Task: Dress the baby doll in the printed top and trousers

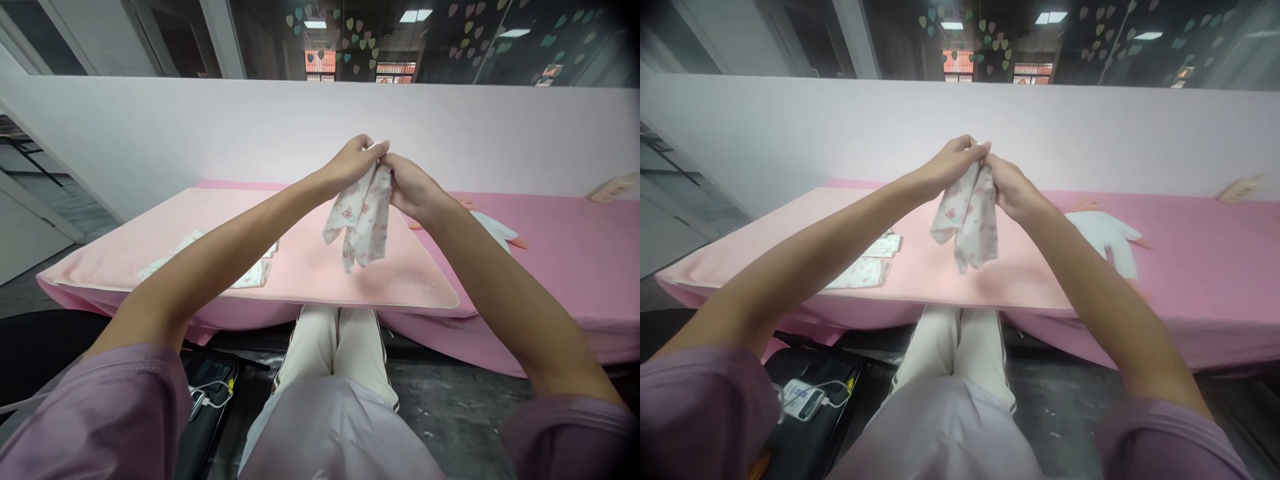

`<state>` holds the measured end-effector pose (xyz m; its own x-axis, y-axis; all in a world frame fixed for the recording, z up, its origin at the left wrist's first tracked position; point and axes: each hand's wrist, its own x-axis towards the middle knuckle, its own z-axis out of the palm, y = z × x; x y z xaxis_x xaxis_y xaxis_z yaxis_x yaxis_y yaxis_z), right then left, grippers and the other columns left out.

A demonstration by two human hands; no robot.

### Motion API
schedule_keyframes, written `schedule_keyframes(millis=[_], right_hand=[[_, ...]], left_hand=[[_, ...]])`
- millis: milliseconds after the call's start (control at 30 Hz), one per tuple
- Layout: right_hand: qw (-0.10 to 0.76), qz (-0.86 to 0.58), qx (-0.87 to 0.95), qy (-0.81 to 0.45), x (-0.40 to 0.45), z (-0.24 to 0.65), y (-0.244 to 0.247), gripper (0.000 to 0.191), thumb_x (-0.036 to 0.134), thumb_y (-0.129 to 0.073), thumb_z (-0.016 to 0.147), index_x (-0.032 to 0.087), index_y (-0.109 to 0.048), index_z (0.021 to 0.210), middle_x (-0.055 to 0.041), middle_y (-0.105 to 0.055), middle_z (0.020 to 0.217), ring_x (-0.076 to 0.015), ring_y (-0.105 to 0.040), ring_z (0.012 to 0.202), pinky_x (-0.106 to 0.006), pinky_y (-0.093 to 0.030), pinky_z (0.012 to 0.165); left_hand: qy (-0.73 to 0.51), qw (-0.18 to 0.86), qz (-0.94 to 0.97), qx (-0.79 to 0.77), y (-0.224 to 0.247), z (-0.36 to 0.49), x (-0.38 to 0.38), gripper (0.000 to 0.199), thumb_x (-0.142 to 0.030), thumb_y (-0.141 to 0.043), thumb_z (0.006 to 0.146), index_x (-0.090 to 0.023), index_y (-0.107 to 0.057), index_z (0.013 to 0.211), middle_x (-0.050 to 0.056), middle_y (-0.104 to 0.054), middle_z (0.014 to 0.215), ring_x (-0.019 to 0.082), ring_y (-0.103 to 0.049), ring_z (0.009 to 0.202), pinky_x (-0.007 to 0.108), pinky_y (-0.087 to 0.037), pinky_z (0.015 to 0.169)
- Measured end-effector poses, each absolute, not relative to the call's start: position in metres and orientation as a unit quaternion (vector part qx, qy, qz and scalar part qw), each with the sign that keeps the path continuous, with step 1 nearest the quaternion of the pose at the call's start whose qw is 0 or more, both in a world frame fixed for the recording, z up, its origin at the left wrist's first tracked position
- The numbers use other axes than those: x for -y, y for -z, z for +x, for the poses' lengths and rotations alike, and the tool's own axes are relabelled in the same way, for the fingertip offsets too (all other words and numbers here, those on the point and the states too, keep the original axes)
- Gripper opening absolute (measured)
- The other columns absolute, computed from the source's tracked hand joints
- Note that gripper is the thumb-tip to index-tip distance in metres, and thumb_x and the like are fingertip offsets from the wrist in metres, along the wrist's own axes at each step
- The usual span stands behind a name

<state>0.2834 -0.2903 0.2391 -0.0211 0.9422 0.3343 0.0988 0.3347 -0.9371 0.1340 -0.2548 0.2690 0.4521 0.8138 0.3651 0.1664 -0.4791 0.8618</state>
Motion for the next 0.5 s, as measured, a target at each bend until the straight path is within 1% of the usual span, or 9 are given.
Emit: schedule_keyframes(millis=[67, 133, 200, 267, 333, 400, 500], right_hand=[[0.578, -0.383, 0.598, -0.402, 0.297, 0.278, -0.245, 0.028, 0.05, -0.058, 0.101, 0.024, -0.056, 0.089, -0.0043, -0.062, 0.085, -0.0221, -0.063, 0.092, -0.035, -0.057, 0.087], [0.59, -0.351, 0.604, -0.405, 0.305, 0.277, -0.251, 0.026, 0.048, -0.054, 0.102, 0.024, -0.058, 0.091, -0.0054, -0.065, 0.091, -0.0219, -0.064, 0.097, -0.035, -0.057, 0.092], [0.585, -0.336, 0.621, -0.399, 0.313, 0.278, -0.256, 0.028, 0.048, -0.049, 0.104, 0.024, -0.062, 0.099, -0.0062, -0.069, 0.1, -0.0221, -0.065, 0.104, -0.035, -0.056, 0.098], [0.565, -0.356, 0.641, -0.377, 0.319, 0.281, -0.258, 0.034, 0.05, -0.044, 0.107, 0.023, -0.064, 0.11, -0.0064, -0.071, 0.109, -0.0221, -0.065, 0.112, -0.035, -0.054, 0.103], [0.544, -0.403, 0.654, -0.338, 0.322, 0.283, -0.257, 0.04, 0.05, -0.038, 0.11, 0.021, -0.063, 0.121, -0.0078, -0.072, 0.119, -0.0218, -0.065, 0.119, -0.037, -0.051, 0.106], [0.544, -0.442, 0.653, -0.287, 0.324, 0.285, -0.252, 0.042, 0.046, -0.033, 0.113, 0.019, -0.059, 0.131, -0.0098, -0.07, 0.131, -0.0223, -0.063, 0.128, -0.04, -0.05, 0.108], [0.564, -0.472, 0.647, -0.201, 0.332, 0.288, -0.234, 0.037, 0.043, -0.033, 0.112, 0.026, -0.055, 0.137, -0.0088, -0.063, 0.146, -0.0257, -0.058, 0.138, -0.044, -0.051, 0.106]], left_hand=[[-0.434, 0.426, 0.737, -0.296, -0.272, 0.141, 0.256, 0.033, -0.052, -0.057, 0.106, -0.022, -0.047, 0.094, 0.006, -0.062, 0.088, 0.024, -0.065, 0.103, 0.04, -0.048, 0.096], [-0.446, 0.429, 0.734, -0.28, -0.275, 0.141, 0.256, 0.035, -0.054, -0.062, 0.104, -0.024, -0.046, 0.096, 0.006, -0.065, 0.092, 0.024, -0.063, 0.108, 0.039, -0.047, 0.098], [-0.457, 0.404, 0.743, -0.275, -0.278, 0.137, 0.256, 0.03, -0.05, -0.063, 0.104, -0.024, -0.048, 0.102, 0.005, -0.066, 0.098, 0.025, -0.063, 0.117, 0.039, -0.045, 0.1], [-0.457, 0.373, 0.757, -0.282, -0.282, 0.129, 0.255, 0.024, -0.041, -0.064, 0.103, -0.023, -0.049, 0.109, 0.004, -0.066, 0.103, 0.027, -0.063, 0.123, 0.039, -0.044, 0.101], [-0.434, 0.337, 0.778, -0.305, -0.286, 0.12, 0.253, 0.028, -0.033, -0.07, 0.097, -0.022, -0.049, 0.114, 0.005, -0.067, 0.107, 0.027, -0.064, 0.119, 0.038, -0.044, 0.098], [-0.404, 0.297, 0.799, -0.33, -0.289, 0.11, 0.25, 0.033, -0.027, -0.072, 0.094, -0.02, -0.049, 0.116, 0.008, -0.067, 0.109, 0.024, -0.064, 0.11, 0.036, -0.045, 0.094], [-0.393, 0.246, 0.813, -0.352, -0.293, 0.093, 0.245, 0.027, -0.026, -0.063, 0.1, -0.015, -0.049, 0.12, 0.012, -0.067, 0.112, 0.017, -0.061, 0.098, 0.033, -0.045, 0.091]])
